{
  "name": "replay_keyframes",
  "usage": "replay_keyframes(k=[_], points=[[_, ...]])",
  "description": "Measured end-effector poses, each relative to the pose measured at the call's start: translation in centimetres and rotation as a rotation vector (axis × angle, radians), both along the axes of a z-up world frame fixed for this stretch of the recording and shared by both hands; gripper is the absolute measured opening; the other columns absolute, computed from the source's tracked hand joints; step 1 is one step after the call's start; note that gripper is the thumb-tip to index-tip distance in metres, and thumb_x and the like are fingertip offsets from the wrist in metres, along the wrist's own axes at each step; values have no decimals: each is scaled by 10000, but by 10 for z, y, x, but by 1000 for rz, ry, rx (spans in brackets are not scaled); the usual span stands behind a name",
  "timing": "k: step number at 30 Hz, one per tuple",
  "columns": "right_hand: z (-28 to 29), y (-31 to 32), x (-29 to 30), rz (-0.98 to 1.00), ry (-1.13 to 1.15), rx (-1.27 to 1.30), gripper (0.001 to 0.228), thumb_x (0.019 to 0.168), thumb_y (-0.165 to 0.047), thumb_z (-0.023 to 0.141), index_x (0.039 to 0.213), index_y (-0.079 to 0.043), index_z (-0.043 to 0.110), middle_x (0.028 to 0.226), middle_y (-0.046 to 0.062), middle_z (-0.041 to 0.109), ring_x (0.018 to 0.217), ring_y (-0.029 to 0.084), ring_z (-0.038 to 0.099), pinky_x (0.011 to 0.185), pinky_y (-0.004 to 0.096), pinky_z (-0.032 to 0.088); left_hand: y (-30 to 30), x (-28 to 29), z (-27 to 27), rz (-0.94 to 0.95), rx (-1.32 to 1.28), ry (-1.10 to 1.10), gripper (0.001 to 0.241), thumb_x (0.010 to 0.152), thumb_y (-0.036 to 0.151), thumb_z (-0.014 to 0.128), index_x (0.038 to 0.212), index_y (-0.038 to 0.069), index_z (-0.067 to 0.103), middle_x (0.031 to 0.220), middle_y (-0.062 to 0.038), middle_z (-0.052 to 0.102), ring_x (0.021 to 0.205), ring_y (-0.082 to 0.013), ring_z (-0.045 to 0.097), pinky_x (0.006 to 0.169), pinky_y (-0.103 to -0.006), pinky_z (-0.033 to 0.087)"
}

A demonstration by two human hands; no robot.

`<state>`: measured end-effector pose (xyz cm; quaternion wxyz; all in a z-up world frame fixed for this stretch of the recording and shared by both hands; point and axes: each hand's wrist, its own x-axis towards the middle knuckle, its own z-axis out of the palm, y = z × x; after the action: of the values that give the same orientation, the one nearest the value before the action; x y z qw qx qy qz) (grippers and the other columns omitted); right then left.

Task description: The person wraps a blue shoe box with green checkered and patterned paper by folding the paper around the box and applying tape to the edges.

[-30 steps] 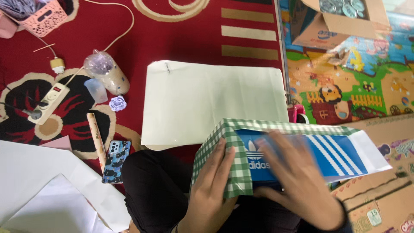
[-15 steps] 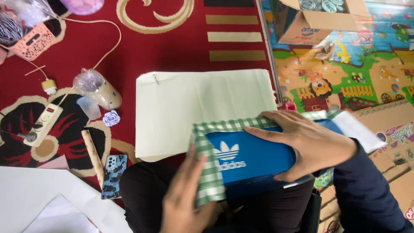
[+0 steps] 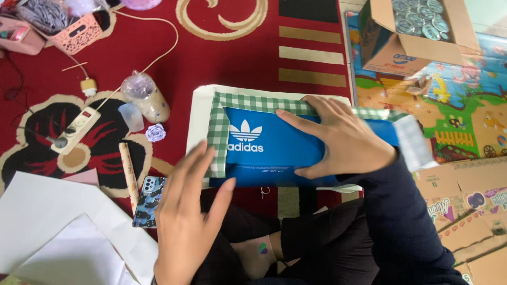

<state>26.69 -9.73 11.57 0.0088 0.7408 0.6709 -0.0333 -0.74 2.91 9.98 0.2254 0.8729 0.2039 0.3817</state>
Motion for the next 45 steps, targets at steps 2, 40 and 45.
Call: replay_keyframes(k=[2,40,45], points=[[-12,9,3,18,51,-64,1195,676,-785,743,1615,-341,152,1516,252,324,1386,440,337,1059,633,331,8,9,14,45,155,50,550,947,343,712,1336,-22,576,1361,-204,630,1255,-343,631,1055,-424,522],[-64,67,-96,244,126,233,1145,755,-663,796,1560,-40,272,1653,149,249,1545,315,201,1239,595,83,59,6,-47,164,43,217,91,892,96,653,840,129,586,845,26,662,675,-212,626,510,-372,438],[-66,67,-95,240,113,231,1174,757,-674,798,1574,-42,240,1664,141,223,1555,302,174,1240,606,71,68,1,-43,92,-39,178,42,892,86,651,873,109,621,861,-7,698,743,-224,664,663,-383,484]])
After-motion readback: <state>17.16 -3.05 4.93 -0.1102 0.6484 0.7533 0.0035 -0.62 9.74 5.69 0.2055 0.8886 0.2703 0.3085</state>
